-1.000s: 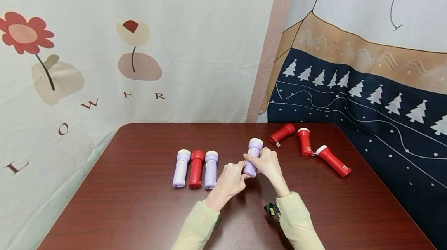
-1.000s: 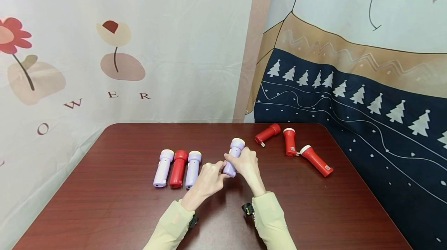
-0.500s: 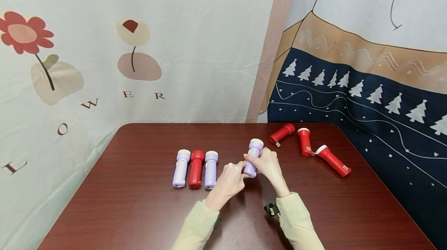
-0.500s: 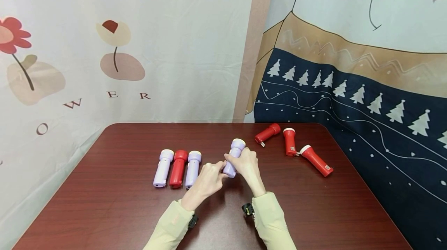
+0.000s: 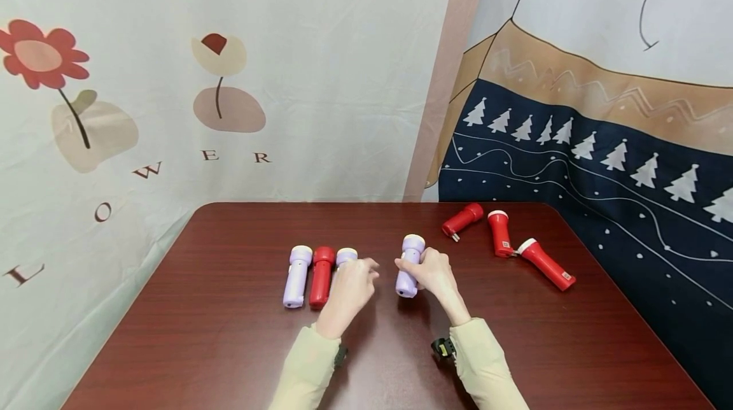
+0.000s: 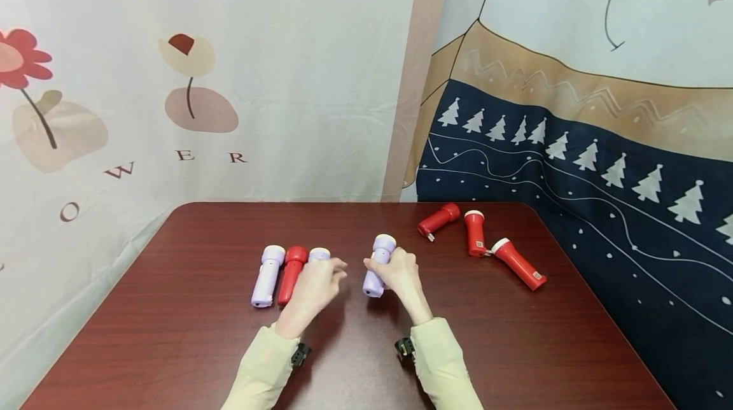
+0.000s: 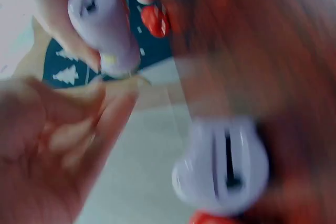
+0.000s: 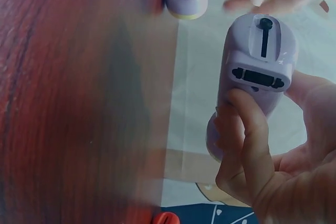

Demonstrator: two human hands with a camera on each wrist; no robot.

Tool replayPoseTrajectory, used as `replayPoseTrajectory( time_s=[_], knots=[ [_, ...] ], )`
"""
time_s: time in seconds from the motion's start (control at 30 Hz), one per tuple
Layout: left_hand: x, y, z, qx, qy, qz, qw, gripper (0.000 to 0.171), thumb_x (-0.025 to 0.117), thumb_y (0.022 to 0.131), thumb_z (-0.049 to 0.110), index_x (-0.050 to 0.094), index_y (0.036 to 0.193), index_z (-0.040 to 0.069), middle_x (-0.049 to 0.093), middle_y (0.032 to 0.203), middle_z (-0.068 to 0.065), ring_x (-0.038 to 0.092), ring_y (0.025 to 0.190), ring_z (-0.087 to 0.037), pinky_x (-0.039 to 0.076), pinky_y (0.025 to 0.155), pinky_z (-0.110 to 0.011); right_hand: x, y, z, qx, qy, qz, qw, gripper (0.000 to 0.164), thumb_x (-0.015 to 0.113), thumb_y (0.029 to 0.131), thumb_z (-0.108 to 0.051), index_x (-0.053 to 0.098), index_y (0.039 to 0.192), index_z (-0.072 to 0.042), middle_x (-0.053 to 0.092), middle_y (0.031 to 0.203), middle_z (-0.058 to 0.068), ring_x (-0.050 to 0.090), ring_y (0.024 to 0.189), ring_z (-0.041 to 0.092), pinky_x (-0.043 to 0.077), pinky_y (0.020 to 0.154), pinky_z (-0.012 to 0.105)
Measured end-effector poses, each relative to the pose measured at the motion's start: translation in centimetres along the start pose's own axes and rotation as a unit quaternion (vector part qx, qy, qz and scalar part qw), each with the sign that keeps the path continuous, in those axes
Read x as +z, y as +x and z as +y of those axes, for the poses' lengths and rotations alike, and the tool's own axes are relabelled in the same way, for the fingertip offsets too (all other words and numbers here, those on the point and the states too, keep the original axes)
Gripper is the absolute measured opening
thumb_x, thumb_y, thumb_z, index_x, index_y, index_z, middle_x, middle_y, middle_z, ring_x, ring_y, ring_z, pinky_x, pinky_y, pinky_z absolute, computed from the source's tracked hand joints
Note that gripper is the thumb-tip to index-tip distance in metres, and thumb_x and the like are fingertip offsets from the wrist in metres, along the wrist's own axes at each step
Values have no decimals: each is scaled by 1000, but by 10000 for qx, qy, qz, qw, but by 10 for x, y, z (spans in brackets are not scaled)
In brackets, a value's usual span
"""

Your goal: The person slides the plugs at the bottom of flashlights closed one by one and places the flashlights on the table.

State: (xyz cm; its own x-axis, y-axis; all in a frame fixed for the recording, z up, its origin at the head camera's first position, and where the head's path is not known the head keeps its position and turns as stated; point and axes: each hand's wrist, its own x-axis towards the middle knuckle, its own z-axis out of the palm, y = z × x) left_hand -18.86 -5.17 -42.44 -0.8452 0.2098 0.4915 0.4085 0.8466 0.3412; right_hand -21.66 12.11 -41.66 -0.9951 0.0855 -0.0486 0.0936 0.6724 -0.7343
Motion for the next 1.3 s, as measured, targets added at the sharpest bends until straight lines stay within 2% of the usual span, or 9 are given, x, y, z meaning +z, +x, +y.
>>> replayPoseTrajectory(
  time_s=[0.07, 0.13, 0.23, 0.33, 0.6, 0.63, 0.8, 0.87, 1.3],
  knots=[
    [-4, -1, -4, -772, 529, 348, 9950, 11, 76, 74, 12, 69, 79, 5, 70, 73, -10, 66, 64, -33, 49, 51, -38, 1, 0, 1, 24, 26, -9, 10000, 45, 74, 76, -41, 54, 80, -1, 63, 73, 14, 61, 48, 15, 51, 47, 26],
    [-6, -2, -7, -1379, 875, 422, 9857, 20, 79, 72, 16, 66, 76, 2, 66, 72, -16, 63, 63, -37, 49, 50, -42, 4, 1, 1, -12, 12, -34, 10000, 46, 75, 76, -40, 55, 80, 0, 63, 73, 15, 61, 48, 15, 51, 46, 27],
    [-7, -3, -10, -1903, 1008, 145, 9764, 29, 82, 69, 20, 66, 76, -3, 65, 75, -21, 64, 67, -39, 51, 53, -45, 11, 1, 0, -110, -6, -143, 9998, 46, 76, 75, -40, 57, 82, 1, 64, 73, 15, 61, 48, 16, 51, 45, 27],
    [-4, -3, -13, -2148, 905, -46, 9725, 31, 83, 69, 21, 67, 77, -4, 66, 76, -24, 64, 67, -39, 51, 53, -45, 20, 2, -3, -250, -88, -265, 9993, 46, 76, 74, -42, 59, 81, 0, 63, 70, 13, 60, 47, 15, 50, 45, 26],
    [2, -1, -17, -2377, 872, -89, 9674, 30, 84, 66, 16, 69, 78, -6, 67, 77, -24, 65, 67, -38, 52, 54, -45, 49, 1, -17, -610, -430, -588, 9955, 43, 75, 75, -43, 61, 77, -2, 61, 63, 8, 56, 45, 14, 47, 44, 25],
    [9, -2, -22, -2299, 958, 46, 9685, 30, 85, 64, 17, 69, 77, -5, 67, 75, -24, 64, 66, -38, 51, 52, -44, 52, 1, -18, -627, -489, -616, 9949, 43, 75, 75, -44, 61, 76, -3, 60, 62, 8, 56, 44, 14, 46, 44, 26],
    [13, -2, -25, -2189, 1085, 248, 9694, 28, 84, 61, 16, 68, 73, -4, 66, 72, -24, 64, 62, -38, 50, 50, -44, 64, 4, -25, -669, -665, -707, 9930, 44, 75, 74, -45, 61, 75, -3, 59, 62, 7, 56, 46, 16, 45, 44, 26],
    [7, -1, -21, -2228, 1014, 170, 9694, 27, 83, 63, 14, 67, 73, -5, 66, 73, -25, 64, 63, -38, 50, 51, -45, 67, 6, -26, -664, -663, -708, 9931, 44, 76, 74, -44, 61, 75, -3, 58, 62, 7, 56, 48, 17, 44, 45, 26],
    [7, 1, -22, -2276, 1075, 10, 9678, 29, 84, 64, 19, 68, 74, -4, 67, 75, -25, 64, 64, -38, 50, 51, -45, 68, 8, -27, -696, -765, -837, 9911, 47, 73, 77, -46, 62, 77, 0, 58, 64, 8, 55, 51, 17, 43, 46, 26]
  ],
)
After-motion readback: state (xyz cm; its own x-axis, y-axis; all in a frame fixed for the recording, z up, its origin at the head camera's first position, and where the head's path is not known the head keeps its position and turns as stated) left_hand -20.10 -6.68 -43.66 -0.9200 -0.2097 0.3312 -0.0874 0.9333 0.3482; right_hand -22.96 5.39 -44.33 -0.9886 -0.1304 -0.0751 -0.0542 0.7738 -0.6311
